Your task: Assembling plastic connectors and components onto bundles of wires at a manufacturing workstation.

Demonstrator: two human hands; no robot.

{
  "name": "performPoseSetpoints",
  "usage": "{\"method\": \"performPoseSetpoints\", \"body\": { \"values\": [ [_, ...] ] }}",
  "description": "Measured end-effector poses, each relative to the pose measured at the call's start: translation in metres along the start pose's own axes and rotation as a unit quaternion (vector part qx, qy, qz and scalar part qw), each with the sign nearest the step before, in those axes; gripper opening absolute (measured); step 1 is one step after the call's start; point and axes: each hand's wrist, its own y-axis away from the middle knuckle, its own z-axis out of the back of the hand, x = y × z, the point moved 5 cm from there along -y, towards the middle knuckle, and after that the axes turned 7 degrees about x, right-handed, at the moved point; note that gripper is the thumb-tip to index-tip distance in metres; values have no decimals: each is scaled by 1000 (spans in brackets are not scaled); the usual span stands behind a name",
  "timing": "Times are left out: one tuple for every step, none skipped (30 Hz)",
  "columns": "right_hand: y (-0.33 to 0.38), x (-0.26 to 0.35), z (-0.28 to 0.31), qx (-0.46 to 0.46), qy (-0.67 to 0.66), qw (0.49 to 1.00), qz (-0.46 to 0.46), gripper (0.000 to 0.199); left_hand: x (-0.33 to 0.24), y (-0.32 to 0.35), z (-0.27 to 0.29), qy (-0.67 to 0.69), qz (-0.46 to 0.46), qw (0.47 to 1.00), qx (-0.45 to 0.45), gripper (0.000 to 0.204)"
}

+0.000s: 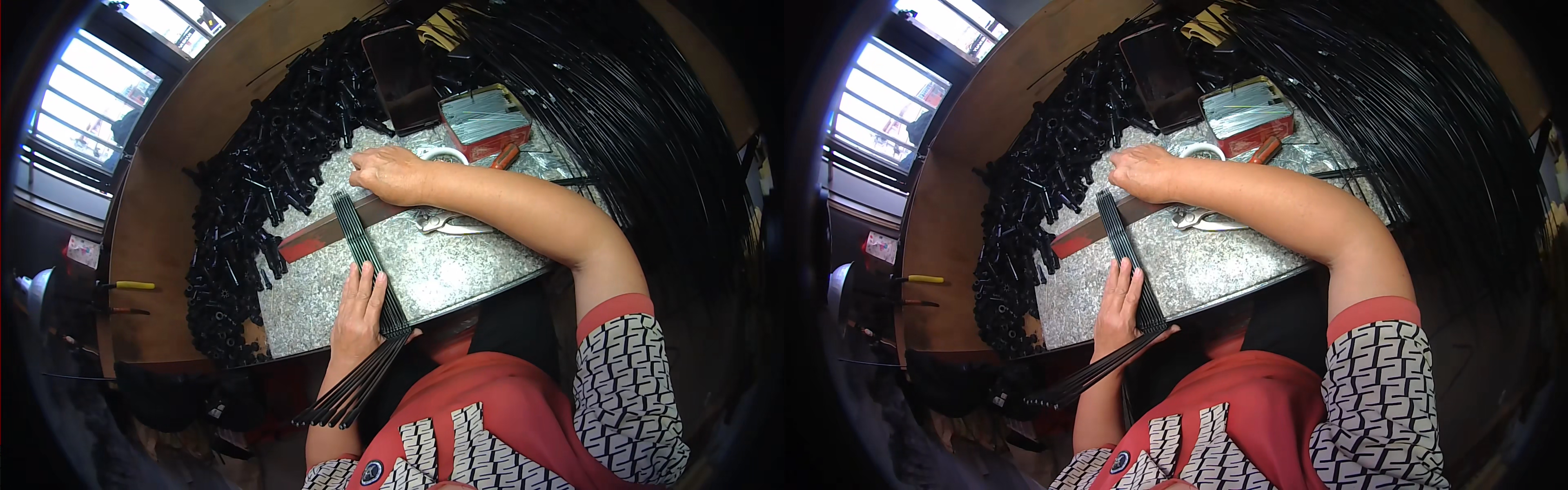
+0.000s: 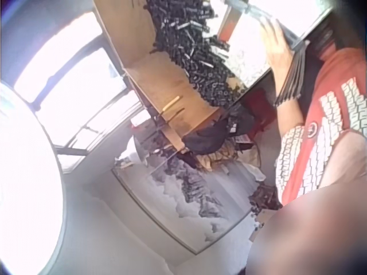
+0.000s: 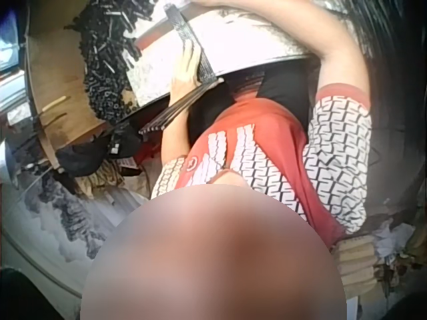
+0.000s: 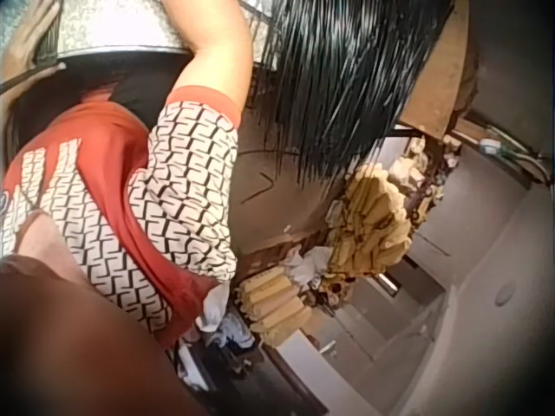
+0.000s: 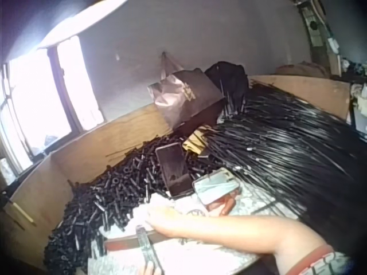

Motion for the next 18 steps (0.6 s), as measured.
{"method": "performPoseSetpoints", "body": {
  "values": [
    [-1,0,-1,3,-4,1000,-4,17,0,1,0,-1,-1,1000,-1,100],
    [0,0,-1,3,-4,1000,-5,17,0,0,0,0,-1,1000,-1,100],
    [0,-1,-1,2,-4,1000,-8,17,0,0,0,0,-2,1000,0,100],
    [1,-1,-1,1,-4,1000,-12,17,0,-1,0,0,-3,1000,1,100],
    [1,0,0,1,-4,1000,-11,17,0,-1,0,0,-2,1000,0,100],
    [1,1,2,-3,1,1000,-3,17,0,0,0,2,-1,1000,1,100],
    [1,3,3,-6,5,1000,5,16,0,0,0,5,-1,1000,1,99],
    [0,3,3,-6,5,1000,5,16,0,0,0,5,0,1000,1,99],
    [-2,4,2,-7,35,999,12,14,0,0,0,6,-1,1000,0,99],
    [-3,6,1,-8,64,998,18,12,0,0,0,6,-1,1000,0,99],
    [-3,6,2,-7,64,998,17,12,0,0,-1,7,-2,1000,0,99],
    [-3,7,3,-8,62,998,18,12,1,0,-1,7,-1,1000,2,99],
    [-3,7,4,-8,59,998,19,12,1,-1,-2,7,-1,1000,5,99],
    [-4,7,2,-8,59,998,20,12,1,0,-1,7,0,1000,4,99],
    [-4,7,1,-23,57,998,25,11,1,0,-1,7,-3,1000,2,99],
    [-5,7,1,-37,55,997,31,11,1,0,0,8,-7,1000,-1,99],
    [-4,7,0,-37,55,997,31,11,1,0,0,9,-6,1000,-1,99],
    [-4,6,-1,-21,22,999,24,13,1,0,0,8,-9,1000,-3,98]
  ]
}}
